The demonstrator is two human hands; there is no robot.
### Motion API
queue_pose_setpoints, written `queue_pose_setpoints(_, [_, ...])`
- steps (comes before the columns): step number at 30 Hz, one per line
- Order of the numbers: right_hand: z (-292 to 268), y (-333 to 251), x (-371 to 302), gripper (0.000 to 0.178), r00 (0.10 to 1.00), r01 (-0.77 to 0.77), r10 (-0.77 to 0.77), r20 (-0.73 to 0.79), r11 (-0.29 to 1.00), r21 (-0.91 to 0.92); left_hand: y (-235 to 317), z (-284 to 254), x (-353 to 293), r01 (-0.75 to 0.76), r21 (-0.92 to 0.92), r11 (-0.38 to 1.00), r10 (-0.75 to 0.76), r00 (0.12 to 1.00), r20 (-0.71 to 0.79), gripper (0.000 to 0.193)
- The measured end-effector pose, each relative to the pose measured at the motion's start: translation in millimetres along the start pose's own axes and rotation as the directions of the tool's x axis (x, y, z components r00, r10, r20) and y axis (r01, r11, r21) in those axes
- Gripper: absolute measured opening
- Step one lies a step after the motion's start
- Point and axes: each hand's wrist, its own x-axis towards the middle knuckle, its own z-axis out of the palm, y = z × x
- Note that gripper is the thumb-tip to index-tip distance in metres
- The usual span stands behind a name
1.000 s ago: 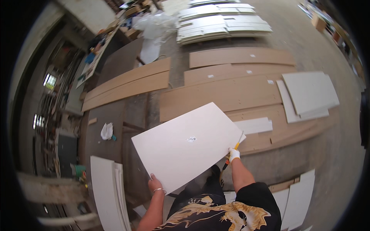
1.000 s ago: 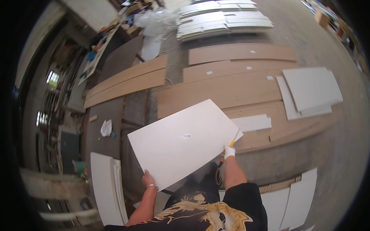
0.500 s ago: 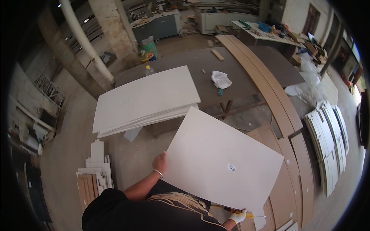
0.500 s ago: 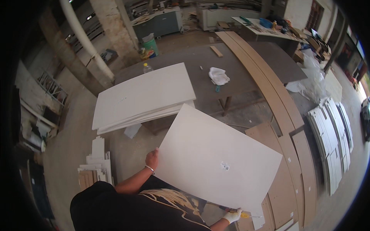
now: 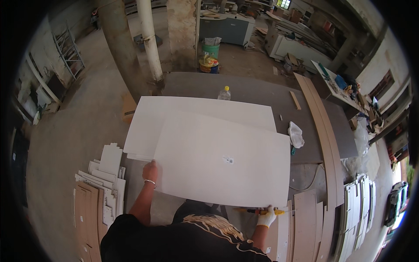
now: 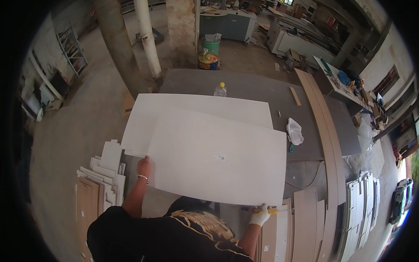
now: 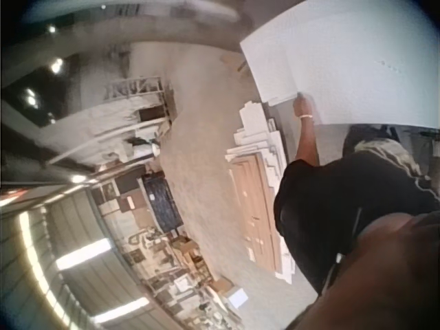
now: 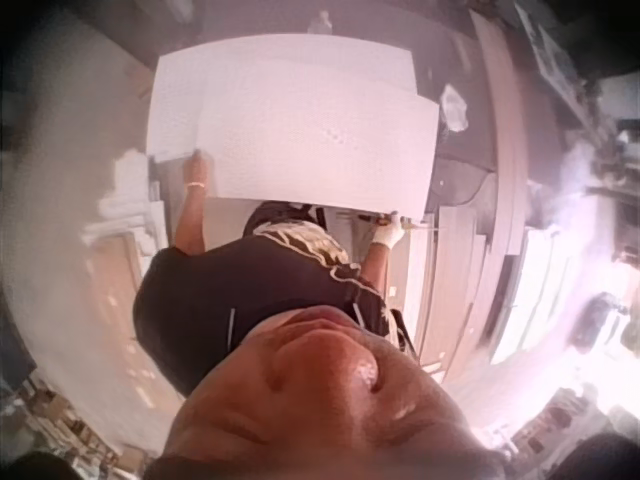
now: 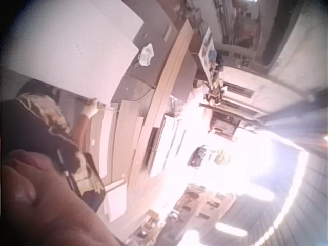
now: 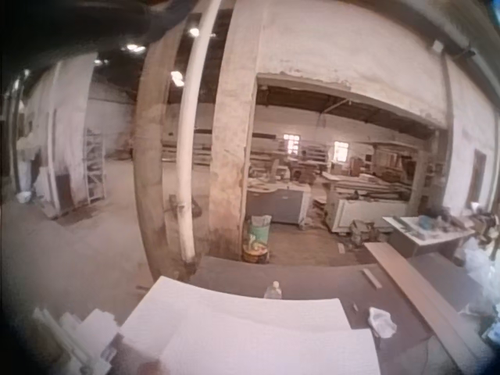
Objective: The person repeatedly picks up white panels from a stack, wipes their surfaces with a cloth, and places them back down. They also use a scraper tool on the panels.
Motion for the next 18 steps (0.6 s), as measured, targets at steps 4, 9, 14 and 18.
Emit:
queue_pose_setpoints(4, [105,50,20,0.044,0.999,-0.046,0.049,0.015,0.986,-0.158,-39,-19,80,0.124,0.079,0.989,-0.126,0.992,0.015,0.058])
queue_pose_setpoints(9, [186,88,40,0.047,0.986,-0.017,0.060,0.155,0.964,-0.264,-58,-37,148,0.198,0.053,0.979,-0.200,0.979,0.041,0.061])
queue_pose_setpoints(14, [230,86,36,0.045,0.979,0.004,0.076,0.187,0.918,-0.395,-19,-53,183,0.266,0.093,0.959,-0.267,0.964,-0.009,0.060])
queue_pose_setpoints(18, [245,71,15,0.041,0.983,-0.036,0.120,0.136,0.866,-0.499,22,-66,166,0.149,0.383,0.912,-0.142,0.989,-0.045,0.043])
